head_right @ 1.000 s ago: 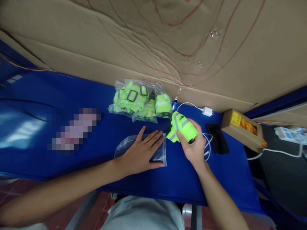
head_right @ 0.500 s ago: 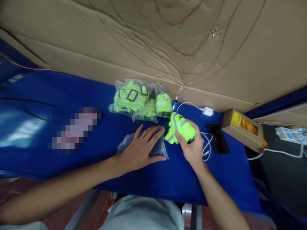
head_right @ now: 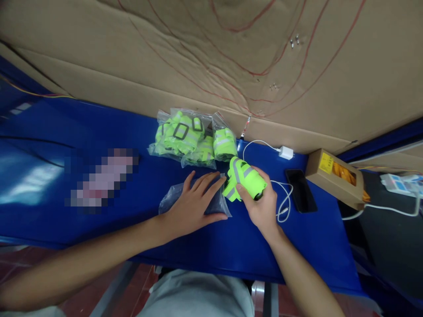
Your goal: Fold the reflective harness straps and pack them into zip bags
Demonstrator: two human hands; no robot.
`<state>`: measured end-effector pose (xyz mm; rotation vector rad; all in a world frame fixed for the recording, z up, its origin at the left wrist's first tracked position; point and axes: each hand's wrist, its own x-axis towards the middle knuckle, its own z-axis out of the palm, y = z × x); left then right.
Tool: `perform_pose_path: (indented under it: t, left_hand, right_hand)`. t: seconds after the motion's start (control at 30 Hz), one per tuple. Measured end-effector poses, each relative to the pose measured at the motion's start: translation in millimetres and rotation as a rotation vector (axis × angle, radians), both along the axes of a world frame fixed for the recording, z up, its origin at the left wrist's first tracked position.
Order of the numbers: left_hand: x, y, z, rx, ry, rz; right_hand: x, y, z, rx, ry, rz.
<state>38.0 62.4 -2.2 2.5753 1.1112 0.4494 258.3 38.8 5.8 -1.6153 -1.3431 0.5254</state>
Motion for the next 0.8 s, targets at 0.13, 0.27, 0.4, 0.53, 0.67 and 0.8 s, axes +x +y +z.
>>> perform_pose_path:
  t: [0.13,0.27,0.4,0.53,0.67,0.8]
  left_hand:
    - [0,0,0.3,0.008,-0.022,0.003]
    - [-1,1,1.2,0.0,-0.066,0.001]
    - [-4,5,8.1,-0.131,-0.217,-0.019]
    - [-10,11,21.8,-0.554,-0.598,-0.201]
    - [-14,15,24.4,-0.88,-0.915,-0.332]
    - [-11,15,19.0,-1.142,-0.914,-0.416]
  right_hand:
    - [-2,-2,0.8,0.003,-0.101,-0.005]
    - [-2,-3,1.5,0.004,-0.152,-0.02]
    - [5,3,3.4,-0.104,0.258,0.062]
    - [28,9,6.3,-0.203,0.768,0.163]
    - [50,1,9.2,-0.277,0.916,0.286]
    - [44,-12,16.5,-0.389,1.021,0.617]
